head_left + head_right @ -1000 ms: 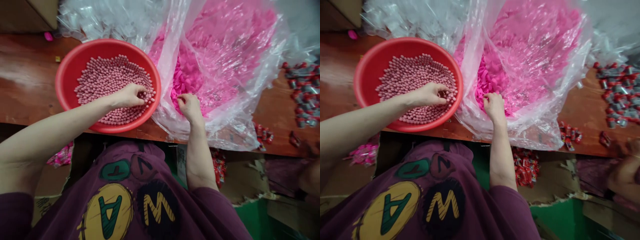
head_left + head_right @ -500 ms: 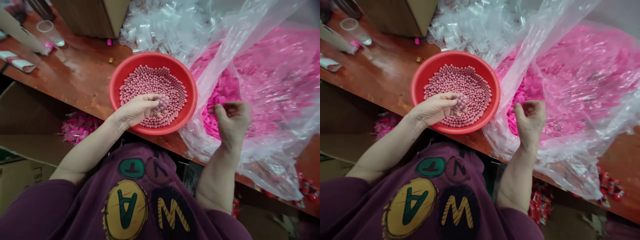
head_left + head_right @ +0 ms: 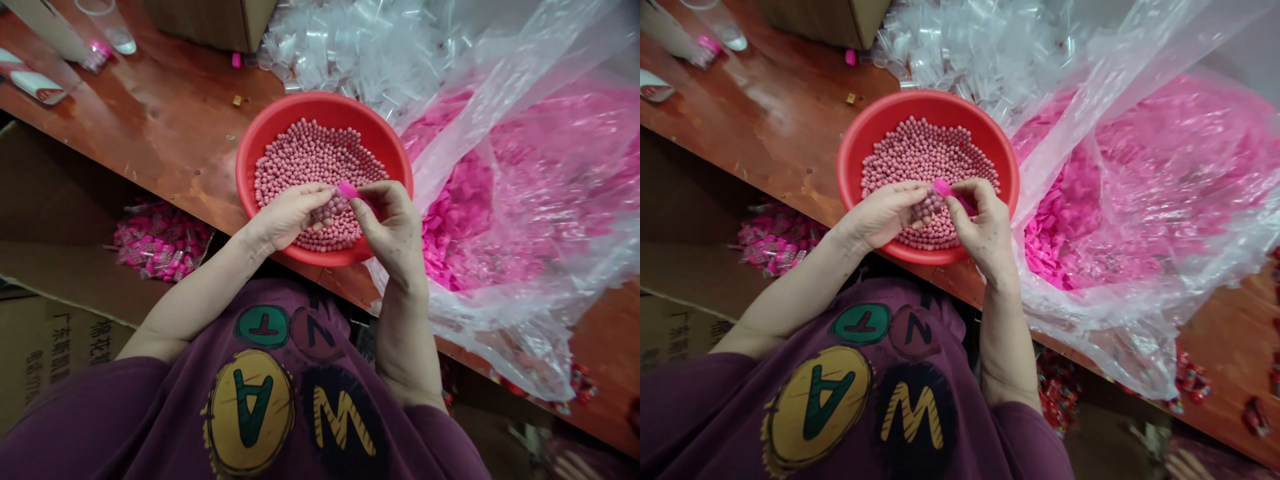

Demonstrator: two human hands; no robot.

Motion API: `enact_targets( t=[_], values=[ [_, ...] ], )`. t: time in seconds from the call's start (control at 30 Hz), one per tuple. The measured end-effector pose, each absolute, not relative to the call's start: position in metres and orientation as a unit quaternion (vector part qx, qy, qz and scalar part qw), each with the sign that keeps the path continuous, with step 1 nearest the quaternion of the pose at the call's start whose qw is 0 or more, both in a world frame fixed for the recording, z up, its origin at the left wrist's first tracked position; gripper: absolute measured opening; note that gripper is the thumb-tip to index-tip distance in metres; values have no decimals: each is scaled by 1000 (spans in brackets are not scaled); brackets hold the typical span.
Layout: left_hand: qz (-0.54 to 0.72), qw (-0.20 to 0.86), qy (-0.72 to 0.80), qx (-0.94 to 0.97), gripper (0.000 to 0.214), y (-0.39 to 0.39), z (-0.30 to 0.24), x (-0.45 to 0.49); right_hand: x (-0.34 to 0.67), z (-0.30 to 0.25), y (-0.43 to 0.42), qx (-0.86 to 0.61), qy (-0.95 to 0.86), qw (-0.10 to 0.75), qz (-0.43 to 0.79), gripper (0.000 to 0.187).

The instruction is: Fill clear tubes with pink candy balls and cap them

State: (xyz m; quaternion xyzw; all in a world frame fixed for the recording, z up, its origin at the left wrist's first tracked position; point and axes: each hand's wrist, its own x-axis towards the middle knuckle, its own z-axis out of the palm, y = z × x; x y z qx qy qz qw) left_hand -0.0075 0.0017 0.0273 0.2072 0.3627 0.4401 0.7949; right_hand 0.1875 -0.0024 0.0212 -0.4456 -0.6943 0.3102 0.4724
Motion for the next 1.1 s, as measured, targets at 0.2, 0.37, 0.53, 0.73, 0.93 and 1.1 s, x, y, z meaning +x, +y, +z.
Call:
enact_targets(
  t=[0.2, 0.37, 0.53, 0.73, 0.93, 1.1],
  values=[
    [455, 770, 397, 206, 21, 2, 29, -6, 206, 41, -11, -464, -774, 370, 222, 5],
    [488, 768, 359, 208, 22, 4, 23, -5, 218, 36, -9, -502, -752, 381, 193, 6],
    [481, 786, 336, 194, 12, -1, 23, -5, 195, 15, -7, -500, -659, 482, 288, 14],
    [479, 787, 342, 183, 13, -8, 27, -4, 168, 6, -4, -460, -663, 520, 279, 11],
    [491, 773, 359, 179, 18, -6, 26, 1, 163, 13, -5, -452, -713, 490, 219, 17],
    [482, 746, 406, 218, 24, -6, 24, 4, 170, 22, -7, -452, -778, 391, 197, 24]
  ],
)
